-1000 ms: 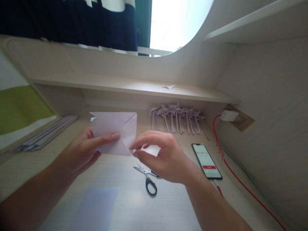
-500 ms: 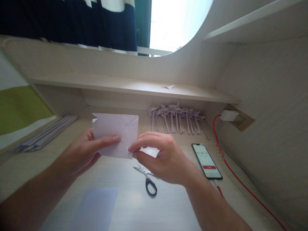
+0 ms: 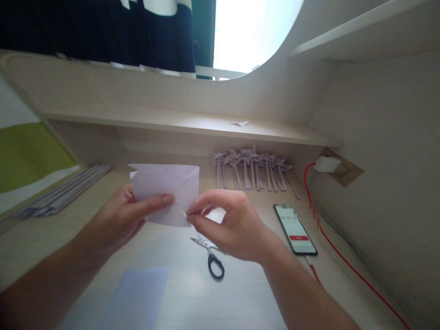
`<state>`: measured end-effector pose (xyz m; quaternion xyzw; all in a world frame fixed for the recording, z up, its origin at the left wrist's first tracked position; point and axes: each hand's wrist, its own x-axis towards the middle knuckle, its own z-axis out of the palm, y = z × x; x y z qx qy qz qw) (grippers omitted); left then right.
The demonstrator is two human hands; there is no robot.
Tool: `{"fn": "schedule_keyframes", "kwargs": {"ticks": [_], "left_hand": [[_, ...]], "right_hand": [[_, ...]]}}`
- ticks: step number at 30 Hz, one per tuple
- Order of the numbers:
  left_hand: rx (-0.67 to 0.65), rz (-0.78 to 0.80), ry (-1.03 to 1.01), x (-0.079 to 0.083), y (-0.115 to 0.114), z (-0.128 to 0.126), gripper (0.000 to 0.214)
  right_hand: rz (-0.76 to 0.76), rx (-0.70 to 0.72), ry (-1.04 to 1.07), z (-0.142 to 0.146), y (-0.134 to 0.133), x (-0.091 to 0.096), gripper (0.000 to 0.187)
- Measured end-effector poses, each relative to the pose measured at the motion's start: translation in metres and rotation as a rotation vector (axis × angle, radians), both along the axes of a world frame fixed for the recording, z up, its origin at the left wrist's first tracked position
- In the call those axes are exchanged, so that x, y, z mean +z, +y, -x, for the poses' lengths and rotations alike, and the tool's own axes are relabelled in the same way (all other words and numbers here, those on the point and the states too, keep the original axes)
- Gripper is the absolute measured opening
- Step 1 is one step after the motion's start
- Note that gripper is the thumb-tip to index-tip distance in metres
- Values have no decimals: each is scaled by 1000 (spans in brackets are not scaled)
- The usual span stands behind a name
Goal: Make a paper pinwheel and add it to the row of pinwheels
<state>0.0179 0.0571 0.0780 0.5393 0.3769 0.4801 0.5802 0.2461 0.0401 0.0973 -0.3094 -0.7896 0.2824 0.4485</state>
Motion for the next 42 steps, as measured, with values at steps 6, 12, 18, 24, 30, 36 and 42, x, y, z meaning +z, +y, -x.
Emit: {"fn": "schedule_keyframes", "kwargs": {"ticks": [6,12,18,24,30,36,42], "left_hand": [[-14,-9,-11,-3,0,0,22],[7,-11,-17,-5,0,-4,22],[28,-15,-22,-5,0,-7,20],[59,-6,-16,-11,3,-9,23],[73,9,-30,-20,7,-10,20],[82,61,-13,-28,14,-10,21],[82,98,12,-36,20,-9,26]], "right_hand": [[48,-20,-11,1,0,0,4],[57,-27,28,1,1,-3,5],[75,-17,3,1,2,0,10],[130,5,-19,-1,6,-1,11],[205,18,-26,-5,12,-5,9],[253,-4,-47,-8,18,-9,9],[299,-23,-9,-4,23,-20,12]]}}
